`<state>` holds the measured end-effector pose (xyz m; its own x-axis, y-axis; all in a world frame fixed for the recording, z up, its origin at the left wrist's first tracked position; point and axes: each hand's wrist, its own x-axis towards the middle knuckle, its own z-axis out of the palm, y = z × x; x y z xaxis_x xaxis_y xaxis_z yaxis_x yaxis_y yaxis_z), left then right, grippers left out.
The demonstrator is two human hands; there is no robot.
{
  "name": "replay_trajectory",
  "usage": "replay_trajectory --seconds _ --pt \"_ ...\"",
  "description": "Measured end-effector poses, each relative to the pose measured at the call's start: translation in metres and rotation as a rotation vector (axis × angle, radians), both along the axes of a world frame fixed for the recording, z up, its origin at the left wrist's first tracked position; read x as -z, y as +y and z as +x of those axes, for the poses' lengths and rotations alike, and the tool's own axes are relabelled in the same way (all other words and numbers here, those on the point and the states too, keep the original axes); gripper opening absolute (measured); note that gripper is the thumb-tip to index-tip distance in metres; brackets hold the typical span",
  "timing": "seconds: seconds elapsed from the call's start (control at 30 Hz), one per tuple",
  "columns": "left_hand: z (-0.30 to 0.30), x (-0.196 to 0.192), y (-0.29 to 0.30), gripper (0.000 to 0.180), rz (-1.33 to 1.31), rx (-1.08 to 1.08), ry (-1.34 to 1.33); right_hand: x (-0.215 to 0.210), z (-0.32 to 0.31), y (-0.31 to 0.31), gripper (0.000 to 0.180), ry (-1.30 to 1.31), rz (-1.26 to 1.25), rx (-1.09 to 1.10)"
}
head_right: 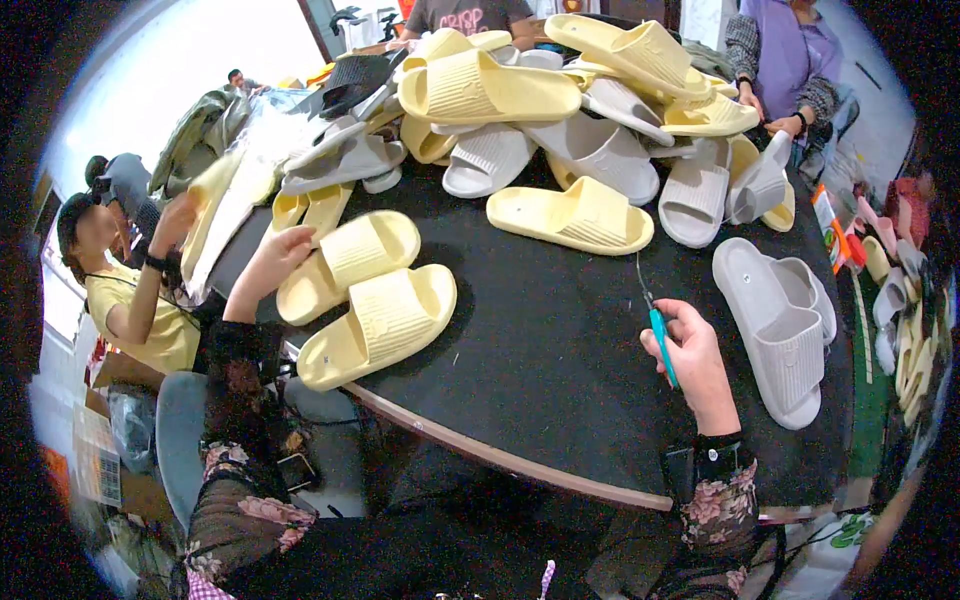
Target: Trim excess thread or material from molded sandals using small shears.
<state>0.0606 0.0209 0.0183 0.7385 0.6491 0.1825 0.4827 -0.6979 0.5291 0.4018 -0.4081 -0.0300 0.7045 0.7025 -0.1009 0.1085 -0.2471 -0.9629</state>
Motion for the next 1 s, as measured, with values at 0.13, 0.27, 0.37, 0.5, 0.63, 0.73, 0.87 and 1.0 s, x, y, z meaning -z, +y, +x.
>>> replay_trajectory --seconds 0.13,0.27,0.37,0.5,0.63,0.73,0.87,1.0 --pt "0.001 -0.011 -0.037 0.032 0.164 -0.103 -0.027 -0.001 0.0 -0.001 0.044 -0.004 -0.013 -0.002" --pt "0.005 -0.026 -0.097 0.031 0.107 -0.047 -0.101 -0.003 -0.001 0.001 0.046 -0.027 -0.031 -0.001" --pt "-0.001 -0.044 -0.146 0.026 -0.056 0.286 -0.118 -0.005 -0.002 0.0 0.043 -0.002 -0.023 -0.013" --pt "-0.008 -0.09 -0.183 0.023 -0.402 1.304 -0.209 -0.004 -0.002 0.0 0.044 0.006 -0.023 0.001" --pt "-0.009 -0.121 -0.211 0.027 -0.4 2.002 -0.27 -0.002 -0.001 0.0 0.047 0.034 0.001 -0.008" --pt "-0.014 -0.127 -0.226 0.03 -0.335 2.046 -0.408 -0.002 0.0 0.0 0.047 0.029 -0.026 0.004" --pt "-0.022 -0.128 -0.228 0.027 -0.294 2.071 -0.373 -0.003 -0.001 0.0 0.047 0.057 0.0 0.001" --pt "-0.024 -0.133 -0.231 0.025 -0.23 2.081 -0.366 -0.004 -0.001 -0.001 0.046 0.059 0.008 0.0"
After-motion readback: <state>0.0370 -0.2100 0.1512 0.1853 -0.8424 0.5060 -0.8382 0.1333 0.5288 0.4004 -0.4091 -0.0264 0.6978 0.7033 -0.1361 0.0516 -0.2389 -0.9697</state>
